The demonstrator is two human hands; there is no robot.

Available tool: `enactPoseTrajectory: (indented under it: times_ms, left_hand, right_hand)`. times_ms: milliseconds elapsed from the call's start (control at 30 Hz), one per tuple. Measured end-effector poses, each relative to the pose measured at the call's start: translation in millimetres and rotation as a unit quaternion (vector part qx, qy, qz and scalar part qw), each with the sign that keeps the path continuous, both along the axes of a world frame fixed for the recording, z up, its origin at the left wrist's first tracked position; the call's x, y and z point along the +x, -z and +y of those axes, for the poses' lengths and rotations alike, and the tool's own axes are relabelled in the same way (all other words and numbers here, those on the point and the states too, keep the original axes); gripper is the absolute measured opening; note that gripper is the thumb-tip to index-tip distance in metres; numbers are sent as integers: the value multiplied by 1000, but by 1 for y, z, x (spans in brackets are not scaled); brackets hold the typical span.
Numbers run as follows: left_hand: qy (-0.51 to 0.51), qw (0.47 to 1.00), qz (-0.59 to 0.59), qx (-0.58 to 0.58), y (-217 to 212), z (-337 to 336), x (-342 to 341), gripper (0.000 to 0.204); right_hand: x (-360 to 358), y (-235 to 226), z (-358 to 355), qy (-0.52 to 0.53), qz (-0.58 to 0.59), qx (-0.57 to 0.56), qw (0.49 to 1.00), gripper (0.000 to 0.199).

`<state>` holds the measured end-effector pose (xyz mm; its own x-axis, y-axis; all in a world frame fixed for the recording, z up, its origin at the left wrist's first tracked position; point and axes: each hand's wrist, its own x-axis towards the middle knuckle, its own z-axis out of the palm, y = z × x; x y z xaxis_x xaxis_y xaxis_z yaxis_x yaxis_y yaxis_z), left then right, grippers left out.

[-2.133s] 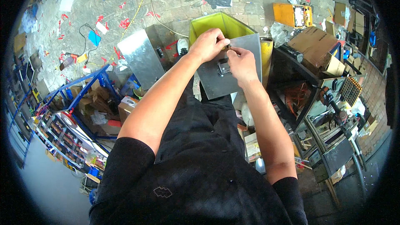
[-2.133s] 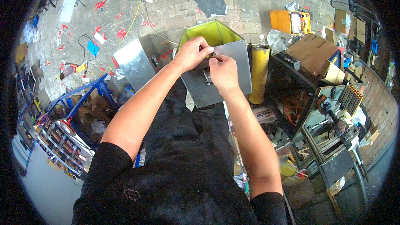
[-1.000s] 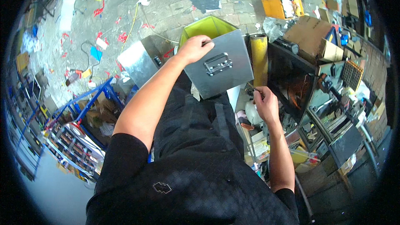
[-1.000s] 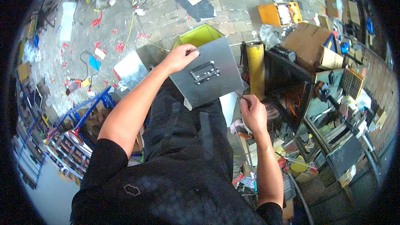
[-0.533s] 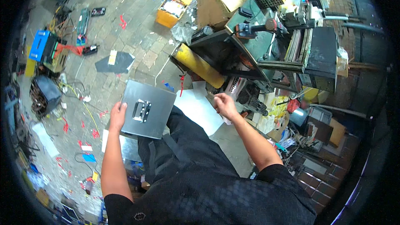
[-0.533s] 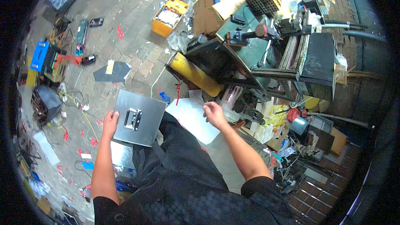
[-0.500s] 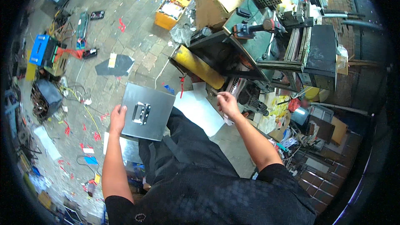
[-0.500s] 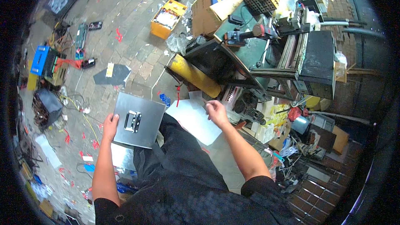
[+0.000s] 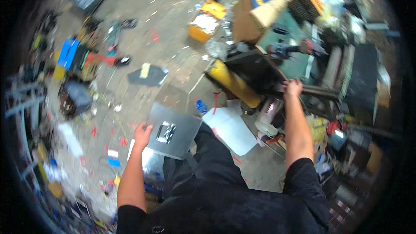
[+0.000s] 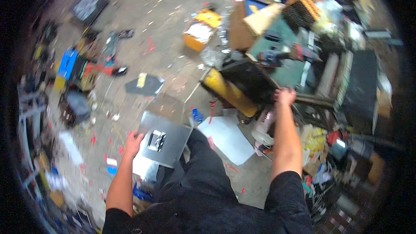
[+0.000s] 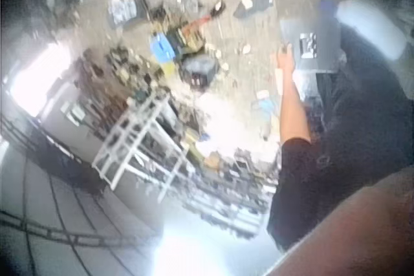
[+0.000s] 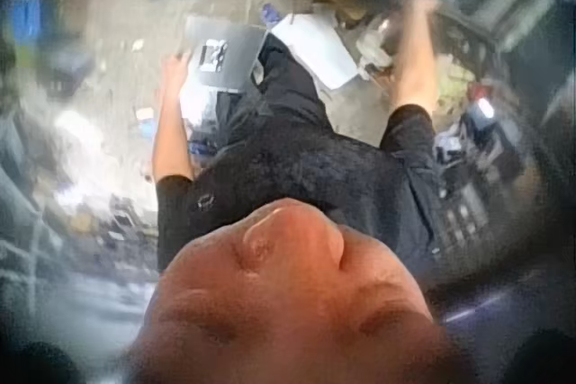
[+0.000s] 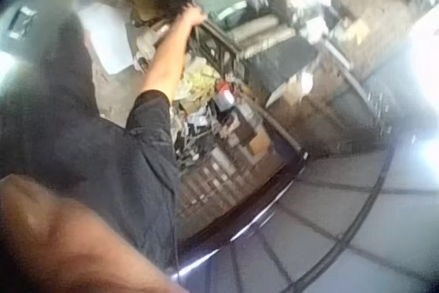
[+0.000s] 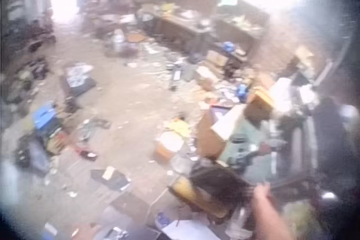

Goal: The person walks through a cluttered workshop, picks up a small component, and moves to a workbench. They handle wires and a power supply, then return to a metal box to install a latch using a screwdriver. The person tightens screws and tests the latch before walking away.

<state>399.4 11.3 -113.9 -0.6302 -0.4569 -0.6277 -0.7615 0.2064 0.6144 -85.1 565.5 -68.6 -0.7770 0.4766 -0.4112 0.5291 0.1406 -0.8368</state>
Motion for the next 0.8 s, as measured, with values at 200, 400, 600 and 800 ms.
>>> enactPoseTrajectory:
  times_ms: [200,400,600,800]
  left_hand:
    - [-58,995,56,-55,25,2,-15,46]
    - [-158,968,-82,-175,-17,16,19,56]
    - [-212,963,-117,-120,-32,31,33,63]
    - [-269,958,-70,-77,-10,59,53,58]
  right_hand:
    - [-56,54,175,3,-71,-65,995,18]
    - [26,8,17,-63,-30,25,997,18]
    - [192,-57,-122,-434,-101,65,893,28]
    - [306,-88,-313,-759,52,148,631,24]
